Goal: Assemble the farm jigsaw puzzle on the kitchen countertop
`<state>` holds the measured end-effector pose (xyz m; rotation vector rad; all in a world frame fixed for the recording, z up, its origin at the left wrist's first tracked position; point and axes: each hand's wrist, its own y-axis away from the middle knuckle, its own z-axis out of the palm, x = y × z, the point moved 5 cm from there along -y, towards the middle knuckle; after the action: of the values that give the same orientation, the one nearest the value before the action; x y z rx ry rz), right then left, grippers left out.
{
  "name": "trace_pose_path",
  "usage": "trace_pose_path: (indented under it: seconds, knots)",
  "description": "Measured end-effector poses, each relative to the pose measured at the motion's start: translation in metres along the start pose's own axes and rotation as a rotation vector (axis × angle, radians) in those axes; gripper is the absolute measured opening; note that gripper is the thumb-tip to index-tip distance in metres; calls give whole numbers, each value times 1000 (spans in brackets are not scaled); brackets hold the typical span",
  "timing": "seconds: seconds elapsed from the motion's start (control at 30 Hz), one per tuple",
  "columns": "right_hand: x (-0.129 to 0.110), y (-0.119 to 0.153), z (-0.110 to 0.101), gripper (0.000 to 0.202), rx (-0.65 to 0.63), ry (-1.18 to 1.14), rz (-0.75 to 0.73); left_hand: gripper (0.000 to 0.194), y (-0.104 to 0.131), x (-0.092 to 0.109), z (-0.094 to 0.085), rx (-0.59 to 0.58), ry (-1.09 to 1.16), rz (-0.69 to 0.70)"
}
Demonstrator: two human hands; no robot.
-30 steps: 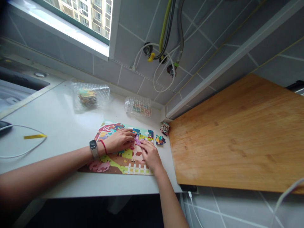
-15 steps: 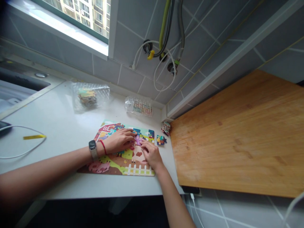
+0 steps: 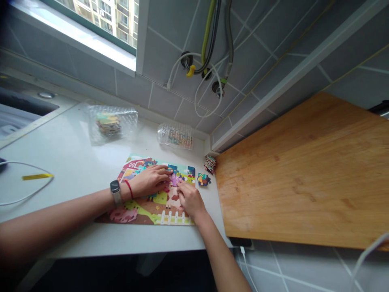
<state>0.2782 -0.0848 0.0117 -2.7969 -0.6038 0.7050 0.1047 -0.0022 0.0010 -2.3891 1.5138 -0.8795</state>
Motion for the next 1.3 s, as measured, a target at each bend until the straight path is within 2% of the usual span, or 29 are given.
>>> trace_pose_path:
  seconds: [0.13,0.2,0.27,0.4,0.53,0.67,0.8,1.0,1.17,1.3]
  knots:
    - [8,14,-20,24,146,17,123,10,0,1,0,8,4,30]
    - [26,23,-37,22,267,101,261,11,0,2,-1,9,19,47]
    - [48,30,-50,29,339,175,413,15,0,3,-2,14,37,54]
    - [77,33,-55,55,298,256,609,19,1,3,-2,20,42,58]
    - [83,25,-50,59,198,341,707,22,1,3,-2,3,7,57]
    - [92,20,-56,49,90,309,772,21,1,2,-2,2,8,52]
    - [109,20,-74,49,29,219,838,20,2,0,0,-4,28,46]
    - [125,19,-105,39,37,186,868,19,2,-1,1,-10,38,37]
    - [130,16,-109,36,57,106,835,17,1,0,-1,-18,47,19]
    - [116,12,-111,45,75,2,757,16,0,1,-5,-8,71,16]
